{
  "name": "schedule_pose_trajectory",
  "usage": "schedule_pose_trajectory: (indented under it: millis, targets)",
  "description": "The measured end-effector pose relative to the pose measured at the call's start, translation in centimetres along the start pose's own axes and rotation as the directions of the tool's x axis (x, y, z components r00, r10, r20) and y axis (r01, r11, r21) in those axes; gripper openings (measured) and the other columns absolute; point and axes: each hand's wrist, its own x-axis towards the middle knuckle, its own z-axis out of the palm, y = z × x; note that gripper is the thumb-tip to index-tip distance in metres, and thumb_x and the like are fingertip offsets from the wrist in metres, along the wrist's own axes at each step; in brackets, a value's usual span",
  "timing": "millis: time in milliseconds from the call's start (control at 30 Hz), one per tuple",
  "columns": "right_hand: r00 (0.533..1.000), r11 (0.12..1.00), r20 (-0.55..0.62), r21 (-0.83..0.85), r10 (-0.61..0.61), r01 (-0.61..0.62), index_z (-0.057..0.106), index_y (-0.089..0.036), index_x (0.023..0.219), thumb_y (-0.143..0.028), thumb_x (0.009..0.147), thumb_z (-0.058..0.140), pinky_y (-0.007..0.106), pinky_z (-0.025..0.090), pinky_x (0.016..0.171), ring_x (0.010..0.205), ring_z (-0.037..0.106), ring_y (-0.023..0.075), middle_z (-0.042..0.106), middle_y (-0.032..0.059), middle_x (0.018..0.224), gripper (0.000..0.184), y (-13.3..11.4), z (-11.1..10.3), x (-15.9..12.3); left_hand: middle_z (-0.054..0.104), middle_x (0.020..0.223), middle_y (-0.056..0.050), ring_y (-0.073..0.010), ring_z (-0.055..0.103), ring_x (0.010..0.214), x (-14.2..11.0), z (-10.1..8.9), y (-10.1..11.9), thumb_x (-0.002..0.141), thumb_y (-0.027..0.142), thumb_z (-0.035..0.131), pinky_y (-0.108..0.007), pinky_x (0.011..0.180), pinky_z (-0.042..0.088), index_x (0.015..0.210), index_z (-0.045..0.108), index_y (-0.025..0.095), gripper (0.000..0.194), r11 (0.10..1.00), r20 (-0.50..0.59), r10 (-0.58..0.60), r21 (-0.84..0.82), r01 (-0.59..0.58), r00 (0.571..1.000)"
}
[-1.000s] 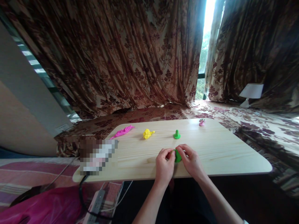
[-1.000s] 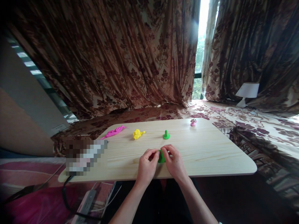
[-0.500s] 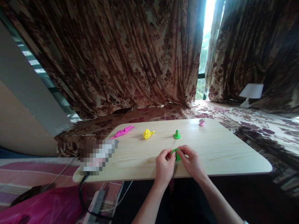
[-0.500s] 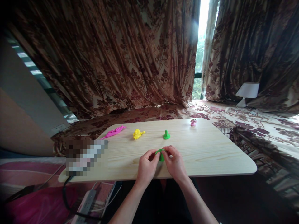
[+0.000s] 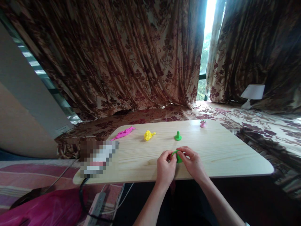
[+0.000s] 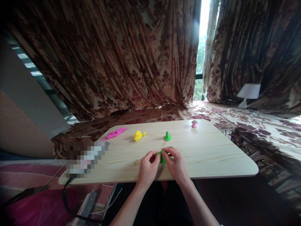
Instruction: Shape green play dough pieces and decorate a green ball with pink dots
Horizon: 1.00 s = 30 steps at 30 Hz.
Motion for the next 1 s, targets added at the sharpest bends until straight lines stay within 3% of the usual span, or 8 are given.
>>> schedule_pose_trajectory:
  millis: [100, 200, 700, 833, 1000]
  targets:
    - [1.0, 1.0, 0.003, 0.006, 0.004, -0.004, 0.065, -0.019, 0.092, -0.022, 0.08, 0.056, 0.027, 0.048, 0.063, 0.079, 0.06, 0.0175, 0.062, 0.0047, 0.087, 0.016, -0.05, 0.02, 0.06, 0.063, 0.077, -0.003, -0.0151, 0.057, 0.071, -0.02, -0.08, 0.15, 0.081, 0.027, 0.049, -0.025, 0.066, 0.045, 0.087, 0.06, 0.017, 0.016, 1.0, -0.008, -0.003, -0.017, 0.002, 1.0]
    - [1.0, 1.0, 0.012, 0.001, -0.008, 0.008, 0.068, -0.019, 0.084, -0.021, 0.08, 0.056, 0.027, 0.048, 0.063, 0.074, 0.06, 0.0167, 0.062, 0.0034, 0.079, 0.013, -0.1, -0.05, 0.03, 0.063, 0.083, -0.003, -0.0149, 0.057, 0.075, 0.02, -0.09, 0.27, 0.081, 0.026, 0.05, -0.025, 0.07, 0.045, 0.091, 0.061, 0.018, 0.017, 0.999, 0.005, 0.015, -0.03, -0.015, 1.0]
    - [1.0, 1.0, 0.015, -0.021, -0.011, 0.012, 0.07, -0.02, 0.087, -0.027, 0.082, 0.056, 0.03, 0.049, 0.072, 0.082, 0.06, 0.0188, 0.064, 0.0054, 0.086, 0.018, -0.11, -0.14, 0.04, 0.061, 0.077, -0.004, -0.0156, 0.056, 0.073, 0.16, -0.15, 0.03, 0.08, 0.028, 0.051, -0.026, 0.069, 0.044, 0.079, 0.064, 0.017, 0.017, 0.999, -0.007, 0.032, -0.017, -0.032, 0.999]
    - [1.0, 1.0, 0.012, -0.017, 0.014, -0.014, 0.064, -0.02, 0.104, -0.03, 0.083, 0.054, 0.029, 0.05, 0.066, 0.084, 0.06, 0.0194, 0.062, 0.0073, 0.096, 0.025, -0.18, -0.04, 0.01, 0.064, 0.078, -0.004, -0.0157, 0.058, 0.073, 0.18, -0.15, 0.07, 0.082, 0.029, 0.048, -0.026, 0.068, 0.045, 0.085, 0.062, 0.017, 0.019, 0.999, -0.017, 0.006, -0.036, -0.006, 1.0]
    - [1.0, 1.0, 0.018, -0.015, -0.004, 0.004, 0.067, -0.018, 0.086, -0.026, 0.082, 0.055, 0.026, 0.049, 0.061, 0.075, 0.06, 0.0163, 0.06, 0.0043, 0.082, 0.015, -0.26, 0.08, 0.08, 0.064, 0.076, -0.003, -0.0153, 0.058, 0.071, 0.04, -0.16, 0.15, 0.081, 0.029, 0.049, -0.026, 0.067, 0.045, 0.086, 0.061, 0.018, 0.017, 0.999, -0.014, -0.001, -0.04, 0.0, 1.0]
